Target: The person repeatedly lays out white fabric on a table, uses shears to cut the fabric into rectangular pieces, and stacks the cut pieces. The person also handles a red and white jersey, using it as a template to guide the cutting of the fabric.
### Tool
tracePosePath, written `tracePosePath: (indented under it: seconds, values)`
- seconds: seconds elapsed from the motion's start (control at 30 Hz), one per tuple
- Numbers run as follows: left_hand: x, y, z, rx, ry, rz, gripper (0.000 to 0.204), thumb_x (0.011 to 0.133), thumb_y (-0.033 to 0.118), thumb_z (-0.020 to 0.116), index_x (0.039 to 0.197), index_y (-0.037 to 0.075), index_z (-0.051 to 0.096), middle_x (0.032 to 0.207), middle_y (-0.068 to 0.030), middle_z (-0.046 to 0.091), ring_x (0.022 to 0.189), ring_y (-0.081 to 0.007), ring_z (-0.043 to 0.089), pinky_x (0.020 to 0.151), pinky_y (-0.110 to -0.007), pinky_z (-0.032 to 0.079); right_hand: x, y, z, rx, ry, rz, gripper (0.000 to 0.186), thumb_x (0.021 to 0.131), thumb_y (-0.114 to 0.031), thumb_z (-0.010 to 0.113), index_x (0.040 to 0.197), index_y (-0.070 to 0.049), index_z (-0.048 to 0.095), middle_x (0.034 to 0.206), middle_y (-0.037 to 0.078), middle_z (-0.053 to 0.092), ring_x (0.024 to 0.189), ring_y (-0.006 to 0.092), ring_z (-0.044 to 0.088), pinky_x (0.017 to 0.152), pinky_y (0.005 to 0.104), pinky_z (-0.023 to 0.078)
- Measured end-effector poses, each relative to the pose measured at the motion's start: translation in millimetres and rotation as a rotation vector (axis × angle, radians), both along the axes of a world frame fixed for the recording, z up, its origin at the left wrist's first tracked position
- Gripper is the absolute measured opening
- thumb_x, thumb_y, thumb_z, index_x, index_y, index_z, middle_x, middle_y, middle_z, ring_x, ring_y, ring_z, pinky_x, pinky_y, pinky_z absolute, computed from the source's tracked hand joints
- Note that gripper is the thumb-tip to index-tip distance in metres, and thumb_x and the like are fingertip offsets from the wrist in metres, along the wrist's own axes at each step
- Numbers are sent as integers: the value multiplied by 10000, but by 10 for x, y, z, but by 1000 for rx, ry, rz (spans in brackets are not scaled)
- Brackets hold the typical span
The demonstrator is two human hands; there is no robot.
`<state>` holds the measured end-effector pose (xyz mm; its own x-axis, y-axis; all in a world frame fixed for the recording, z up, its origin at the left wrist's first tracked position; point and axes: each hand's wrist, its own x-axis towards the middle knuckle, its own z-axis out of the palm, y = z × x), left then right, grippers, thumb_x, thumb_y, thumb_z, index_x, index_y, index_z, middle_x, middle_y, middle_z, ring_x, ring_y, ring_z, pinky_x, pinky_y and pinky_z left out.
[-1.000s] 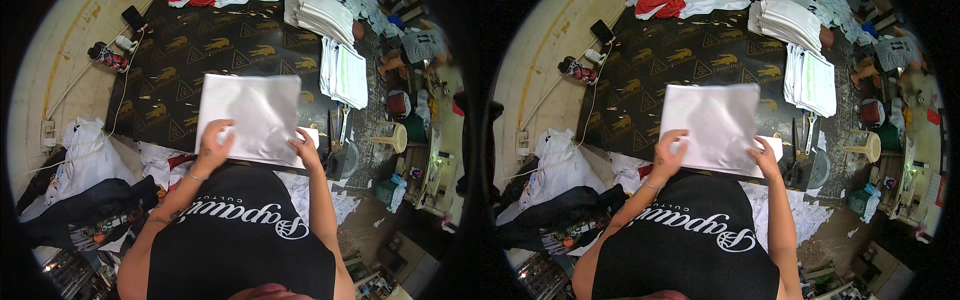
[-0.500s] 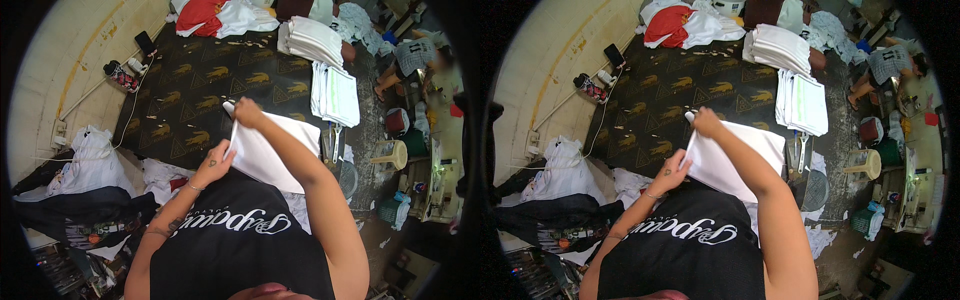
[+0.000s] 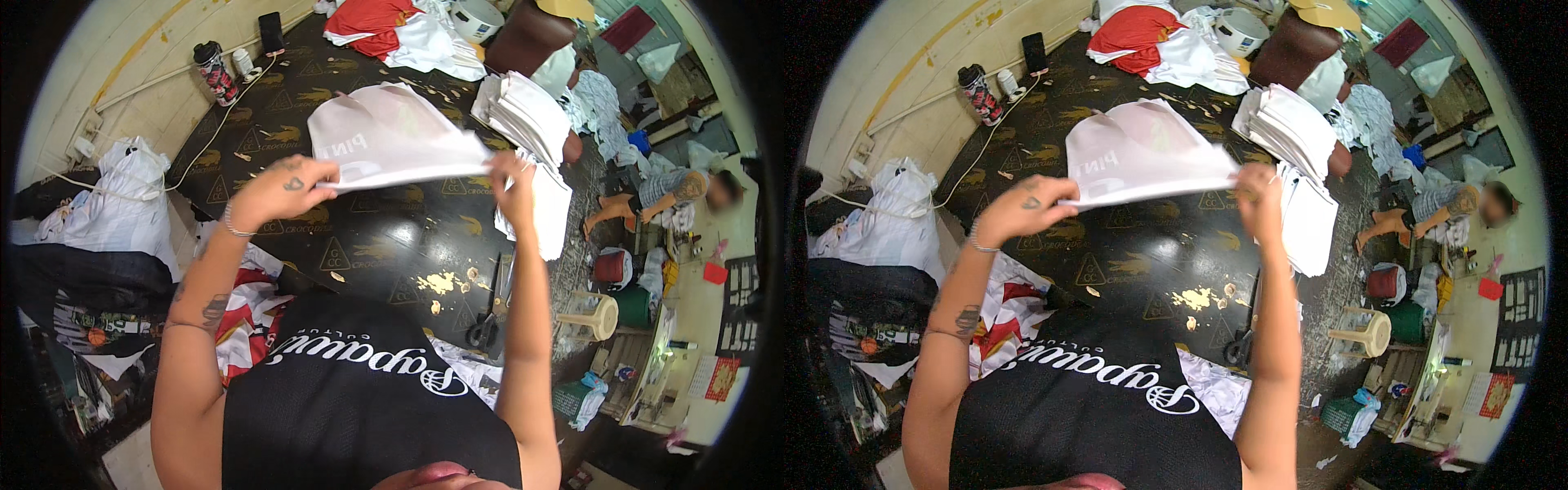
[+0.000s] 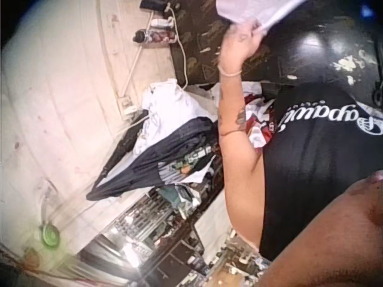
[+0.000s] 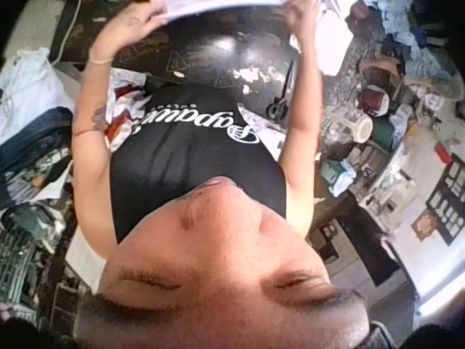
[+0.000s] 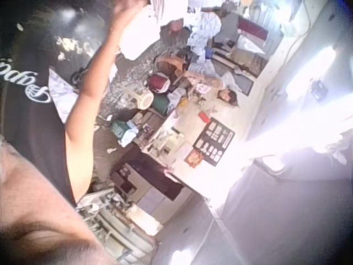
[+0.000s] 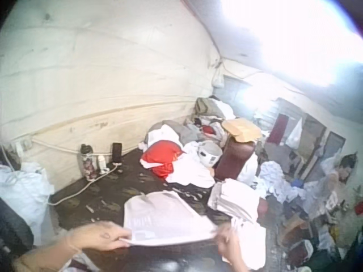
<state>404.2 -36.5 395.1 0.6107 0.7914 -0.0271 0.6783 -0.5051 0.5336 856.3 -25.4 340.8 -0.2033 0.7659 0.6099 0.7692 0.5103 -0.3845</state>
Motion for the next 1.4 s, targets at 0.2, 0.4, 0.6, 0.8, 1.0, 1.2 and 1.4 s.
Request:
tracePosePath:
  seconds: [0.2,0.4,0.6,0.8,1.0,1.2,1.4]
  values:
    - [-487,-305,-1740,-334,194,120,275,930,282,745,1072,47,720,1042,-194,737,1022,-377,710,896,-458,558,-833,-1117,-1688,-617,-133,-111,174,889,-132,757,1058,-95,774,1069,162,730,1092,386,649,954,491,519]
    - [-753,395,-1672,-375,-152,272,296,947,246,753,1144,27,720,1019,-138,751,957,-241,728,840,-354,578,-725,-692,-1355,-771,235,-97,276,983,-257,712,1140,-30,727,1003,217,754,924,399,730,823,481,565]
    - [-260,531,-2338,-198,2,790,876,940,564,700,1521,-36,435,1444,-328,551,1344,-465,560,1108,-535,479,-1032,-373,-1527,-1109,-147,-716,510,922,-482,740,1158,-29,734,1159,250,742,1074,427,726,891,499,579]
    - [260,328,-2207,-353,-29,487,642,915,267,723,1449,-14,503,1258,-300,665,1136,-409,684,1012,-486,528,-956,-951,-1797,-1246,675,0,227,908,-229,691,989,-17,698,1020,126,733,960,243,684,887,378,538]
    - [1913,1440,-910,-380,-732,28,387,950,72,643,1334,19,628,1195,-147,739,1141,-240,696,1002,-352,530,648,-633,-861,-920,1282,-230,407,876,-163,659,1251,-9,695,1089,54,740,1039,158,646,942,302,482]
    - [3855,2872,-233,78,-957,-10,420,924,177,717,1300,-8,690,1305,-203,715,1239,-299,669,1071,-371,495,2369,647,582,-299,989,-369,288,957,-209,719,1156,-10,656,1025,46,694,850,111,649,726,264,524]
    - [4981,3852,-774,210,-996,139,495,911,159,768,1365,-8,662,1248,-175,731,1082,-228,700,939,-324,553,3800,1910,-216,50,956,-623,355,938,-208,829,1155,24,671,990,90,696,755,123,660,658,262,568]
